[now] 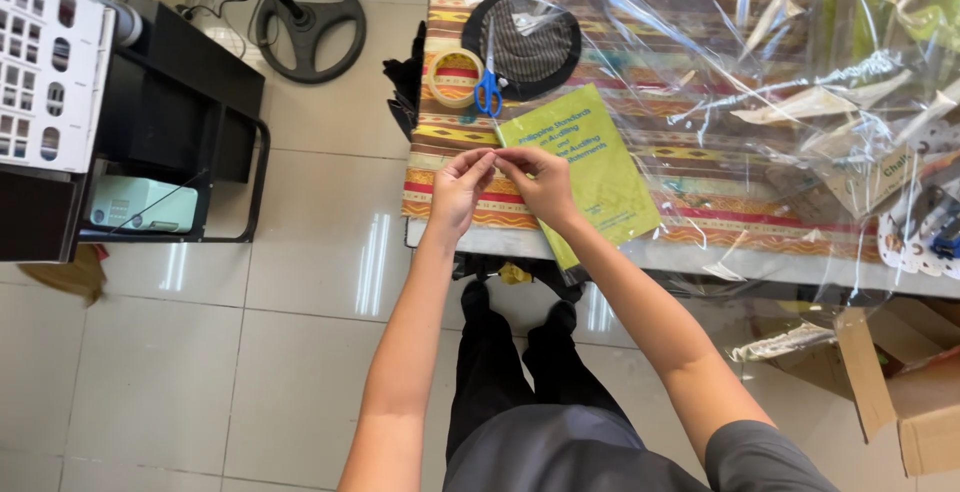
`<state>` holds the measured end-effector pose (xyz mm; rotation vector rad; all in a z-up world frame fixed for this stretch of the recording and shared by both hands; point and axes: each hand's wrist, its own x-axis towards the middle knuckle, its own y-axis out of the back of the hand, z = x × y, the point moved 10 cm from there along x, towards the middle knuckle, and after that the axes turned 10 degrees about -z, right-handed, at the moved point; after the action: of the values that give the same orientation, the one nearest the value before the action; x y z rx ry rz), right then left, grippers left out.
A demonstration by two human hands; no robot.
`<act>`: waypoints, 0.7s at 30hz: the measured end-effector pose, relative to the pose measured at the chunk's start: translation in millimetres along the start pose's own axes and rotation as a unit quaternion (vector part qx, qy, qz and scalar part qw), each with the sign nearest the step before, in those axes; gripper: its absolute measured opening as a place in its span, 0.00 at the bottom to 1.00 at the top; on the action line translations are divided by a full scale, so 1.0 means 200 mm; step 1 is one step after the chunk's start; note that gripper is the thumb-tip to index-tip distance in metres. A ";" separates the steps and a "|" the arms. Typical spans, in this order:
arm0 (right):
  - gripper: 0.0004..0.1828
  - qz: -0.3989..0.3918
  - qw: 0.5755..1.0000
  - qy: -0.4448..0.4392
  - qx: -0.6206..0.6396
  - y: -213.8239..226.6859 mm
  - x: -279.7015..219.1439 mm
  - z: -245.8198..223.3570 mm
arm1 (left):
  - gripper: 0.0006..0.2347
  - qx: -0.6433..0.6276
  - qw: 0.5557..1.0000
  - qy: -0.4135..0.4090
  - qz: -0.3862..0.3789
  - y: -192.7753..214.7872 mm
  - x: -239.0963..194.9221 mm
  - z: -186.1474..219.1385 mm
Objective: The person places a book inside a clear plastic sleeve, folds the edges, and secures them with tape. They then use scissors to trim the excess plastic from the sleeve around the book's edges.
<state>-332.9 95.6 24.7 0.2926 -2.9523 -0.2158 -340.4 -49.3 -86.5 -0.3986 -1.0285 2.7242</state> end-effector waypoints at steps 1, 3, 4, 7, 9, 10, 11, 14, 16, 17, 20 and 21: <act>0.08 -0.004 1.000 0.003 0.000 -0.02 0.01 0.04 | 0.07 0.000 1.000 -0.004 0.002 0.01 -0.01 0.03; 0.07 -0.013 0.988 -0.040 0.148 -0.07 0.01 0.20 | 0.09 -0.042 0.998 0.043 -0.009 0.01 -0.05 0.02; 0.07 -0.015 0.988 -0.039 0.148 -0.08 0.02 0.20 | 0.09 -0.043 0.998 0.041 -0.009 -0.01 -0.06 0.06; 0.07 -0.023 0.990 -0.044 0.132 -0.11 0.03 0.21 | 0.09 0.019 0.999 0.024 0.032 0.05 -0.10 0.11; 0.06 -0.038 0.995 0.015 0.094 -0.12 0.06 0.15 | 0.07 -0.002 0.999 0.034 0.036 0.17 -0.06 0.04; 0.06 -0.038 0.995 0.014 0.093 -0.12 0.07 0.15 | 0.07 -0.003 0.999 0.034 0.036 0.16 -0.07 0.08; 0.07 -0.053 0.995 0.015 0.083 -0.14 0.07 0.14 | 0.07 -0.057 0.993 0.103 0.021 0.13 -0.08 0.05; 0.09 -0.087 0.993 0.008 0.075 -0.18 0.11 0.14 | 0.08 -0.127 0.976 0.174 -0.015 0.17 -0.07 -0.02; 0.10 -0.102 0.992 -0.004 0.076 -0.21 0.12 0.15 | 0.08 -0.146 0.972 0.181 -0.039 0.20 -0.04 -0.05; 0.11 -0.090 0.995 -0.012 0.046 -0.22 0.12 0.16 | 0.08 -0.131 0.976 0.174 -0.027 0.22 -0.02 -0.04; 0.10 -0.031 0.999 -0.025 0.005 -0.21 0.13 0.18 | 0.07 -0.008 0.993 0.119 -0.008 0.30 0.05 -0.03; 0.08 0.014 0.999 -0.031 -0.007 -0.18 0.13 0.20 | 0.06 0.098 0.993 0.069 -0.002 0.33 0.09 0.02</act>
<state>-359.1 59.7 -15.8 0.2461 -3.0129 -0.2461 -365.5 -95.4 -131.8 -0.5409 -0.7169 2.7172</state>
